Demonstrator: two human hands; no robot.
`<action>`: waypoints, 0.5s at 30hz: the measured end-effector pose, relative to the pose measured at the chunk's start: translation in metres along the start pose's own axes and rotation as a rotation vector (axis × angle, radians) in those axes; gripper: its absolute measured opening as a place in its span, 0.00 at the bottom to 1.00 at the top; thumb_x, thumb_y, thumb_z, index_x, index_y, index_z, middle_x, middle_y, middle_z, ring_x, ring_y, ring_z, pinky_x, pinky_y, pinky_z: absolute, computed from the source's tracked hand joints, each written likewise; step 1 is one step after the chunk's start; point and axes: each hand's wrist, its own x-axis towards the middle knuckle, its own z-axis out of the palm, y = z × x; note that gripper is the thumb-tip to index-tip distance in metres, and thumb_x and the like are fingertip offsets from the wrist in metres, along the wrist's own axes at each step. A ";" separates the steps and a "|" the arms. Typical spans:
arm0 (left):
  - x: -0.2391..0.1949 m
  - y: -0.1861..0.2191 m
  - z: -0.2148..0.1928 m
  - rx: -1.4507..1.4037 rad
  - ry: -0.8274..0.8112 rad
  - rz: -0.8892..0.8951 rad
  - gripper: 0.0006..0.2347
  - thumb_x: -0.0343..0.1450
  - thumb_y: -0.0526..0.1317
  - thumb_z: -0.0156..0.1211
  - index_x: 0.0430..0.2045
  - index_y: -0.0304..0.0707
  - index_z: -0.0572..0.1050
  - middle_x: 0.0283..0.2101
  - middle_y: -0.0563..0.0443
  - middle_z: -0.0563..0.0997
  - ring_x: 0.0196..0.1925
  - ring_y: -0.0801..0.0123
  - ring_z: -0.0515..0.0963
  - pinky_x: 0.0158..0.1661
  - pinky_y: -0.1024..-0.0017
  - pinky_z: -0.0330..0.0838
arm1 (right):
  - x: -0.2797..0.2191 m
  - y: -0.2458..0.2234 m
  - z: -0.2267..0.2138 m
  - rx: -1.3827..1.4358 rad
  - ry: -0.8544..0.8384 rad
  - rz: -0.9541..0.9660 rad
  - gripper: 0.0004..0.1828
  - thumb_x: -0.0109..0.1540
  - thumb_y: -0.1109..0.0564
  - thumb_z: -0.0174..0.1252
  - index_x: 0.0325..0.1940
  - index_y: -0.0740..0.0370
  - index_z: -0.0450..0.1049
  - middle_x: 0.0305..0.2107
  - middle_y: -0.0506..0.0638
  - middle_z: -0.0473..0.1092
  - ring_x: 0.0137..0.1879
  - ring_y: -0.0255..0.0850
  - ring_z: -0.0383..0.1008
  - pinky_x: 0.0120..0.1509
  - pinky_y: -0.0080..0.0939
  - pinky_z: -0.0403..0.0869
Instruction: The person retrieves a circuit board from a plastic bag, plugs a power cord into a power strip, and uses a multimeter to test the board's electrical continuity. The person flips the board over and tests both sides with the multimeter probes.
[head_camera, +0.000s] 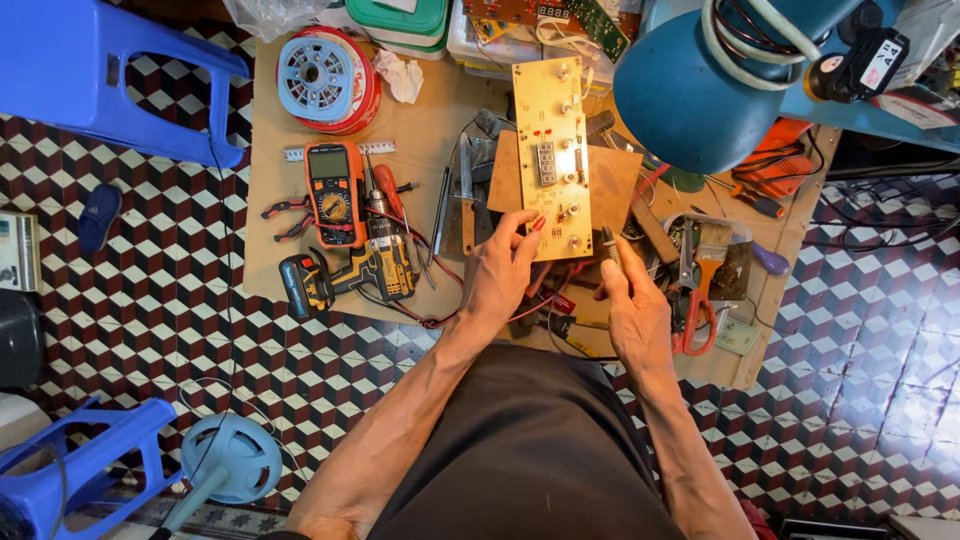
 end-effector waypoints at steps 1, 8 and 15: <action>0.002 0.002 -0.001 0.023 -0.038 -0.037 0.12 0.75 0.40 0.54 0.52 0.38 0.75 0.31 0.40 0.82 0.29 0.59 0.83 0.32 0.60 0.76 | 0.003 0.001 0.001 -0.042 0.003 0.054 0.24 0.71 0.50 0.49 0.70 0.59 0.68 0.27 0.44 0.67 0.33 0.28 0.66 0.39 0.29 0.68; 0.006 0.006 0.006 0.105 0.087 0.166 0.10 0.74 0.37 0.58 0.47 0.36 0.79 0.44 0.40 0.80 0.41 0.56 0.83 0.40 0.64 0.77 | 0.022 0.009 0.011 -0.010 0.015 0.255 0.21 0.70 0.50 0.51 0.59 0.65 0.78 0.29 0.47 0.72 0.30 0.36 0.63 0.35 0.37 0.64; 0.003 0.004 0.012 0.055 0.112 0.122 0.10 0.73 0.36 0.60 0.46 0.34 0.81 0.42 0.41 0.78 0.40 0.56 0.83 0.39 0.65 0.77 | 0.026 0.012 0.018 -0.076 0.041 -0.089 0.18 0.71 0.54 0.53 0.62 0.64 0.75 0.43 0.50 0.74 0.47 0.34 0.73 0.52 0.33 0.71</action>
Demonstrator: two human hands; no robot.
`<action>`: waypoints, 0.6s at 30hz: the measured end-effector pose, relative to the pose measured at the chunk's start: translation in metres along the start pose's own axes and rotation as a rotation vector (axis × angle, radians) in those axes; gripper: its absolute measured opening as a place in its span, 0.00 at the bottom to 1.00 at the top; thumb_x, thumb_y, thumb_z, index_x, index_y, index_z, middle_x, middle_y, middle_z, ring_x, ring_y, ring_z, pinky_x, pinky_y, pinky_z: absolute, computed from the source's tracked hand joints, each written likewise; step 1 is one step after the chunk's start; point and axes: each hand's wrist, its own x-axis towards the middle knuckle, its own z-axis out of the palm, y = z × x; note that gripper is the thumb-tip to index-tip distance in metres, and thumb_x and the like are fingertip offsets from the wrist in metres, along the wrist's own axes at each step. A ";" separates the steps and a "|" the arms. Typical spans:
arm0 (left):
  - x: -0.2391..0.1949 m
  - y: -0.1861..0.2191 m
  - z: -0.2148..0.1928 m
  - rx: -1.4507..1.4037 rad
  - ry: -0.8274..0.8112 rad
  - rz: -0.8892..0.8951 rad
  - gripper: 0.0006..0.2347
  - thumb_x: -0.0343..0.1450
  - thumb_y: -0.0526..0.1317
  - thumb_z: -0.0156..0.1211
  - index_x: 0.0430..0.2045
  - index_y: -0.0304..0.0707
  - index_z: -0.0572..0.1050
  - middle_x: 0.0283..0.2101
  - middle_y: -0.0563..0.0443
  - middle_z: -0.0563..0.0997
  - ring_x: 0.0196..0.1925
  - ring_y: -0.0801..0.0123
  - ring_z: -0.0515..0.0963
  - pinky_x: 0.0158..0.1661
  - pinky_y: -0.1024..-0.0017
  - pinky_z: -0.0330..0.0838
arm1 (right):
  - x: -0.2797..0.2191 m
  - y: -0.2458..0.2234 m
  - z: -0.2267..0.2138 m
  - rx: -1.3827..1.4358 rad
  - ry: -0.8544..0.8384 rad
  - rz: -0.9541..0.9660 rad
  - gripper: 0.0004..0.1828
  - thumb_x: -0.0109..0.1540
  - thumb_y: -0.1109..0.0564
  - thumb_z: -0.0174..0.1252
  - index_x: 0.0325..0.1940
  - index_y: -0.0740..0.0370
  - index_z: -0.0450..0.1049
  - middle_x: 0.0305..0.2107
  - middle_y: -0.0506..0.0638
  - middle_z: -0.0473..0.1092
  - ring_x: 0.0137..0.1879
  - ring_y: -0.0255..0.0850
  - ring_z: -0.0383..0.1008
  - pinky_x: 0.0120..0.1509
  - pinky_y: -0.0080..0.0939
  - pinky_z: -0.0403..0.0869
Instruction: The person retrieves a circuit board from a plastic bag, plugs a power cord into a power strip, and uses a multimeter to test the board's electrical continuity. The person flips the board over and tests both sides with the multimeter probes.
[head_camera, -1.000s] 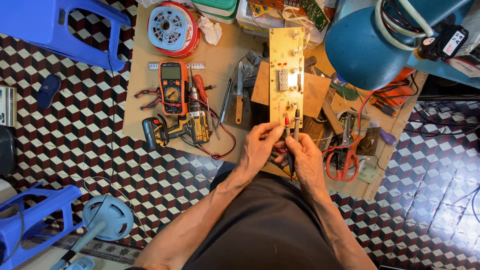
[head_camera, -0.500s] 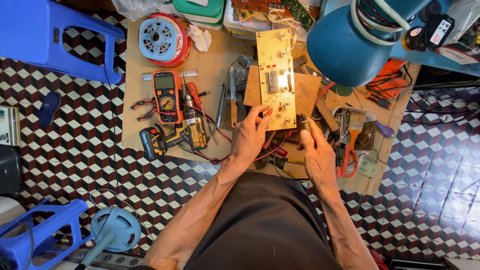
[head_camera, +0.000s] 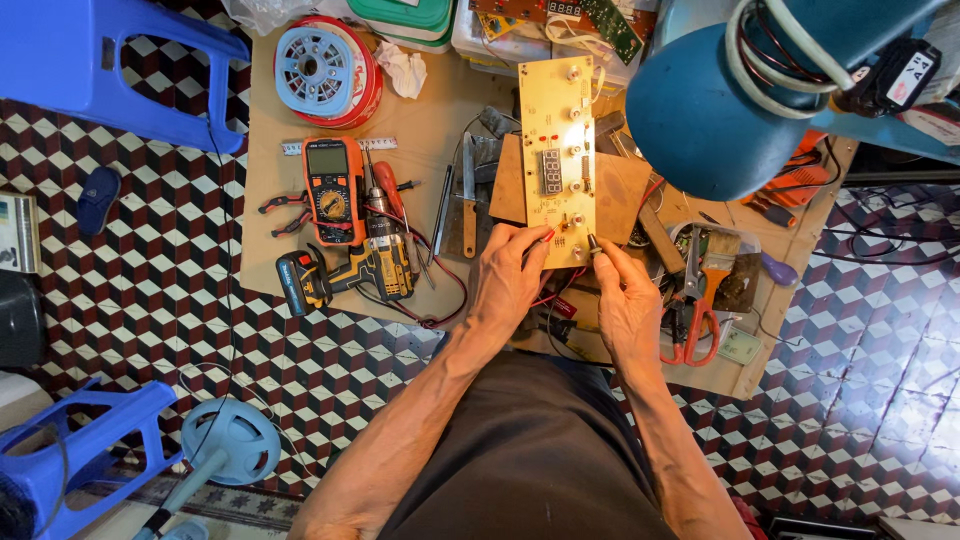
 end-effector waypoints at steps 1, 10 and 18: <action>0.000 0.001 0.000 0.006 0.009 0.008 0.10 0.73 0.36 0.61 0.46 0.34 0.81 0.42 0.41 0.78 0.40 0.56 0.83 0.39 0.65 0.77 | 0.000 -0.001 0.000 -0.050 0.015 0.006 0.18 0.71 0.54 0.53 0.62 0.64 0.76 0.42 0.51 0.73 0.46 0.35 0.72 0.51 0.34 0.71; 0.001 0.000 0.003 -0.041 0.031 0.014 0.10 0.73 0.34 0.62 0.47 0.36 0.81 0.39 0.44 0.78 0.35 0.62 0.82 0.34 0.68 0.76 | 0.007 -0.013 0.005 -0.159 0.068 -0.054 0.14 0.68 0.58 0.58 0.56 0.65 0.77 0.46 0.51 0.71 0.47 0.37 0.73 0.49 0.36 0.72; 0.001 -0.001 0.002 -0.053 0.000 0.005 0.10 0.74 0.34 0.62 0.49 0.37 0.81 0.39 0.43 0.77 0.36 0.60 0.81 0.35 0.67 0.75 | 0.010 -0.021 0.006 -0.117 0.029 0.035 0.13 0.68 0.59 0.58 0.56 0.63 0.77 0.47 0.50 0.70 0.41 0.34 0.71 0.42 0.34 0.72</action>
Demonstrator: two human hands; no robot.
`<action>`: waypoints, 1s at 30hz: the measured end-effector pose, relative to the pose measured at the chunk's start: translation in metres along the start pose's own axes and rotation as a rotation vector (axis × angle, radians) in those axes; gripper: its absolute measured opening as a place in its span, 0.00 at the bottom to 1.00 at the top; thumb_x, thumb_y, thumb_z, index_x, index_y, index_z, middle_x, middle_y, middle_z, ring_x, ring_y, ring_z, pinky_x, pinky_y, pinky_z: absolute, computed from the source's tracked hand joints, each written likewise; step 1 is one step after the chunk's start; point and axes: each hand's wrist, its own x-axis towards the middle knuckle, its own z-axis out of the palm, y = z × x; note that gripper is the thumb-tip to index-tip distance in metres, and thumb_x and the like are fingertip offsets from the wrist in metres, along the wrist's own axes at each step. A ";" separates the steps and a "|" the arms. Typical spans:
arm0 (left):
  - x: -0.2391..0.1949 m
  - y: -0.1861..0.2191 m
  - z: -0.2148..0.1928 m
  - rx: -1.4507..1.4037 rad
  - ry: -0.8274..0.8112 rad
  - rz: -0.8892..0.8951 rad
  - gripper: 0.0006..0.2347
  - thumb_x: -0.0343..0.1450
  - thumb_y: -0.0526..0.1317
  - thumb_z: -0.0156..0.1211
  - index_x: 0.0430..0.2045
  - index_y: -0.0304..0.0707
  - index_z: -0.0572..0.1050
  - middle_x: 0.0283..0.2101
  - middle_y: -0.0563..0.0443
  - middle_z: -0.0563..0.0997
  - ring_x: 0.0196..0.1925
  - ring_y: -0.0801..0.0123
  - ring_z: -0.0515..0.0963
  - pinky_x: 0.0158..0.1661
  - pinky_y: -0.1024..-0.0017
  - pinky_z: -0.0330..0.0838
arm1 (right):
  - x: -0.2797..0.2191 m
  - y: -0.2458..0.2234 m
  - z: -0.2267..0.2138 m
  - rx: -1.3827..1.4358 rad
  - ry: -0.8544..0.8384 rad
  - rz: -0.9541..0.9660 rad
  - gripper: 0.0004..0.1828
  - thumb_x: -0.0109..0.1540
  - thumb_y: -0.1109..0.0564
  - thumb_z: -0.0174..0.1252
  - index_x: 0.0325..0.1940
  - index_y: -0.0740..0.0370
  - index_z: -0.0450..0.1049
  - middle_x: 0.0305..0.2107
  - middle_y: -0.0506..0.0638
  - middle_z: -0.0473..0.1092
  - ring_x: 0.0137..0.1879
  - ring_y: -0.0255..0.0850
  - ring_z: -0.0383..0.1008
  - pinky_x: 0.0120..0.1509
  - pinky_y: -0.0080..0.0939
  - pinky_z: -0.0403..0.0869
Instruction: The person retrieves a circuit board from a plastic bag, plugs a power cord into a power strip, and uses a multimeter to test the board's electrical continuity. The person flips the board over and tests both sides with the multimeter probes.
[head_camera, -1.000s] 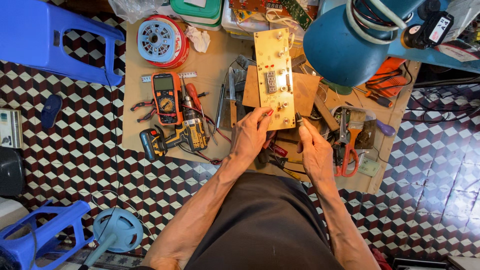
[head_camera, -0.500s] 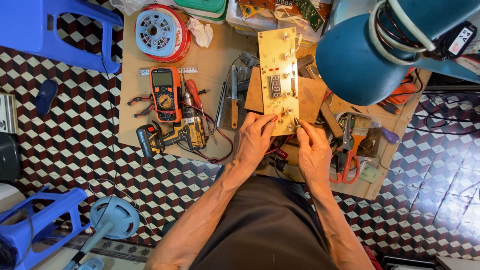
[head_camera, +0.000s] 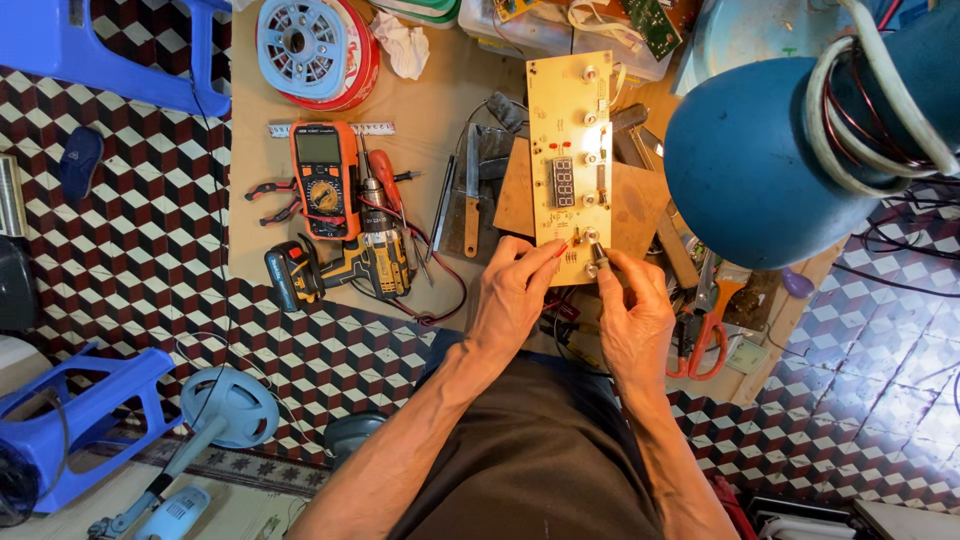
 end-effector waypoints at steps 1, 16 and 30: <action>0.001 0.001 -0.001 0.006 0.001 0.012 0.10 0.74 0.34 0.62 0.49 0.37 0.81 0.39 0.43 0.77 0.36 0.60 0.81 0.36 0.67 0.75 | 0.001 -0.002 -0.001 0.018 -0.017 0.053 0.14 0.67 0.59 0.58 0.56 0.62 0.77 0.46 0.49 0.70 0.39 0.33 0.70 0.39 0.33 0.71; 0.007 0.003 -0.010 0.113 -0.066 0.047 0.11 0.73 0.34 0.63 0.48 0.42 0.82 0.36 0.45 0.77 0.32 0.62 0.80 0.33 0.67 0.75 | 0.007 -0.002 -0.007 0.036 -0.071 0.020 0.13 0.68 0.59 0.58 0.56 0.63 0.79 0.41 0.47 0.71 0.40 0.32 0.70 0.43 0.31 0.70; 0.010 0.004 -0.014 0.179 -0.071 0.153 0.11 0.73 0.34 0.64 0.48 0.42 0.82 0.36 0.45 0.78 0.35 0.60 0.81 0.36 0.67 0.75 | 0.018 0.003 -0.021 0.045 -0.114 -0.050 0.13 0.65 0.58 0.59 0.51 0.66 0.80 0.38 0.49 0.74 0.37 0.34 0.72 0.42 0.34 0.70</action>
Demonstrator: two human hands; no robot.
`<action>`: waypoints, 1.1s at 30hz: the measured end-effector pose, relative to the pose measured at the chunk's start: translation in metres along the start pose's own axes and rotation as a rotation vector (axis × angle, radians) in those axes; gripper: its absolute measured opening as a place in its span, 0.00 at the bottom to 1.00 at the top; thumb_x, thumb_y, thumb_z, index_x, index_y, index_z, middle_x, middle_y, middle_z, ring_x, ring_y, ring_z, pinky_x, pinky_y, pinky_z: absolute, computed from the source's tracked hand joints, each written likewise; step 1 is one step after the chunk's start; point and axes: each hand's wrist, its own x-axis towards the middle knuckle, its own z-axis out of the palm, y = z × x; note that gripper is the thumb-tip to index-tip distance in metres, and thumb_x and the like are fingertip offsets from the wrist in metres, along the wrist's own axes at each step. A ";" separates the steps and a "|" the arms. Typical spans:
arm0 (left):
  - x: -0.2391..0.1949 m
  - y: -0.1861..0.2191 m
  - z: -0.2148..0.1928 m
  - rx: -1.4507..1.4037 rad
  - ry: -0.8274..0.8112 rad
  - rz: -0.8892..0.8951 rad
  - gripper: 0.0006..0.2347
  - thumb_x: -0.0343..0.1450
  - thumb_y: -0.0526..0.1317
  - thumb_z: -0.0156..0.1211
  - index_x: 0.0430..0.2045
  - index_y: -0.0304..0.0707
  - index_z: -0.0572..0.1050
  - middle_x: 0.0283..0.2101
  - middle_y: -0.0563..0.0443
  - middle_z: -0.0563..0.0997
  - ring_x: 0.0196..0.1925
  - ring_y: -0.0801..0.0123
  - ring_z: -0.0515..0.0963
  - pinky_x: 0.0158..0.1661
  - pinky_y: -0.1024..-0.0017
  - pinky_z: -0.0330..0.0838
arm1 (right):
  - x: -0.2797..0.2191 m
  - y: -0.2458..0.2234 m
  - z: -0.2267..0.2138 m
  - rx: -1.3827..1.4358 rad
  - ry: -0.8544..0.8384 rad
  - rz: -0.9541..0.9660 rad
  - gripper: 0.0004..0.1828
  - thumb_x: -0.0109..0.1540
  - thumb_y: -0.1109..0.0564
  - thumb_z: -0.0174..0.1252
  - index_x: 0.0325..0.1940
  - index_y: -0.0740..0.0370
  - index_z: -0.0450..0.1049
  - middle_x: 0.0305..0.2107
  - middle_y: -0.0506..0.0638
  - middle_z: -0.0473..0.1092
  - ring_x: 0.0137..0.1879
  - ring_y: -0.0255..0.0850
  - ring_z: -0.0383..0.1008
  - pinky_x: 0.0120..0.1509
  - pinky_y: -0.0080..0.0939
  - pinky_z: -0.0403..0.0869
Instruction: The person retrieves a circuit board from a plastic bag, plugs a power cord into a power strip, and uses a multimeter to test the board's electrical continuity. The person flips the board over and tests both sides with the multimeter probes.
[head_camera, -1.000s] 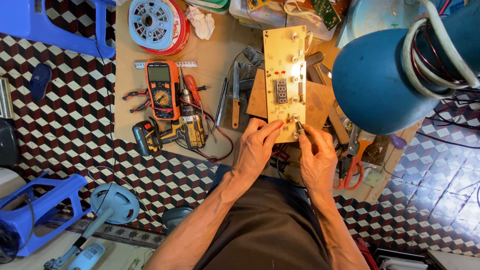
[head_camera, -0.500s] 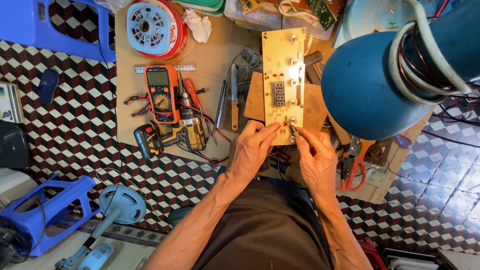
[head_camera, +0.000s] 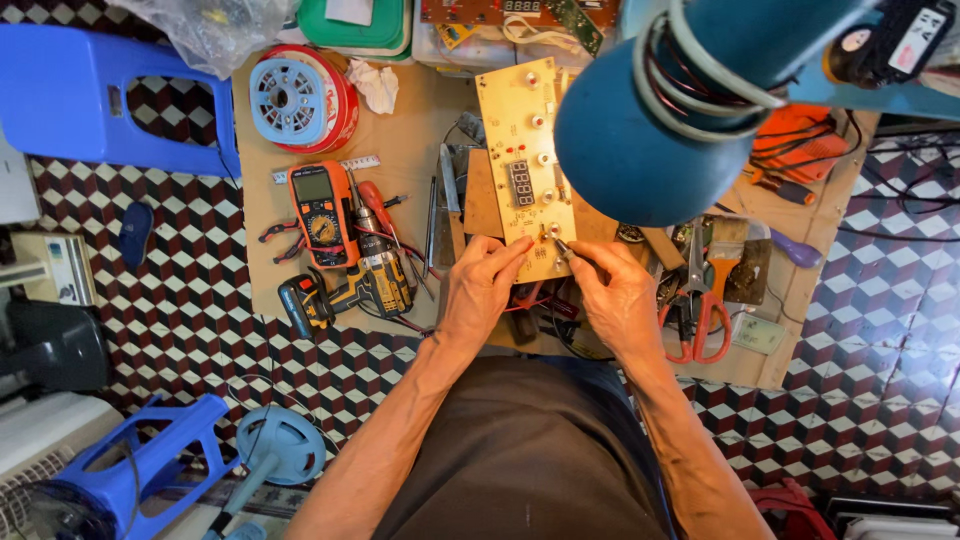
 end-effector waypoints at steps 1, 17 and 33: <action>0.001 0.000 -0.001 -0.009 -0.007 0.017 0.11 0.73 0.34 0.63 0.49 0.42 0.82 0.36 0.45 0.78 0.36 0.60 0.81 0.36 0.67 0.75 | 0.000 0.001 -0.001 0.017 0.002 0.006 0.13 0.65 0.58 0.59 0.51 0.66 0.80 0.37 0.49 0.74 0.37 0.34 0.73 0.42 0.34 0.71; -0.009 0.012 0.008 0.369 0.052 0.116 0.10 0.74 0.37 0.61 0.49 0.43 0.82 0.39 0.43 0.80 0.39 0.52 0.82 0.38 0.61 0.76 | 0.001 0.043 0.017 0.105 0.069 -0.134 0.11 0.62 0.58 0.60 0.47 0.64 0.81 0.37 0.54 0.73 0.42 0.45 0.77 0.46 0.41 0.73; -0.014 0.013 0.018 0.336 0.087 0.032 0.10 0.74 0.38 0.60 0.49 0.44 0.82 0.41 0.42 0.80 0.39 0.53 0.82 0.39 0.63 0.75 | 0.008 0.045 0.016 0.069 0.071 -0.159 0.13 0.62 0.55 0.58 0.47 0.61 0.82 0.37 0.58 0.71 0.44 0.52 0.76 0.49 0.48 0.72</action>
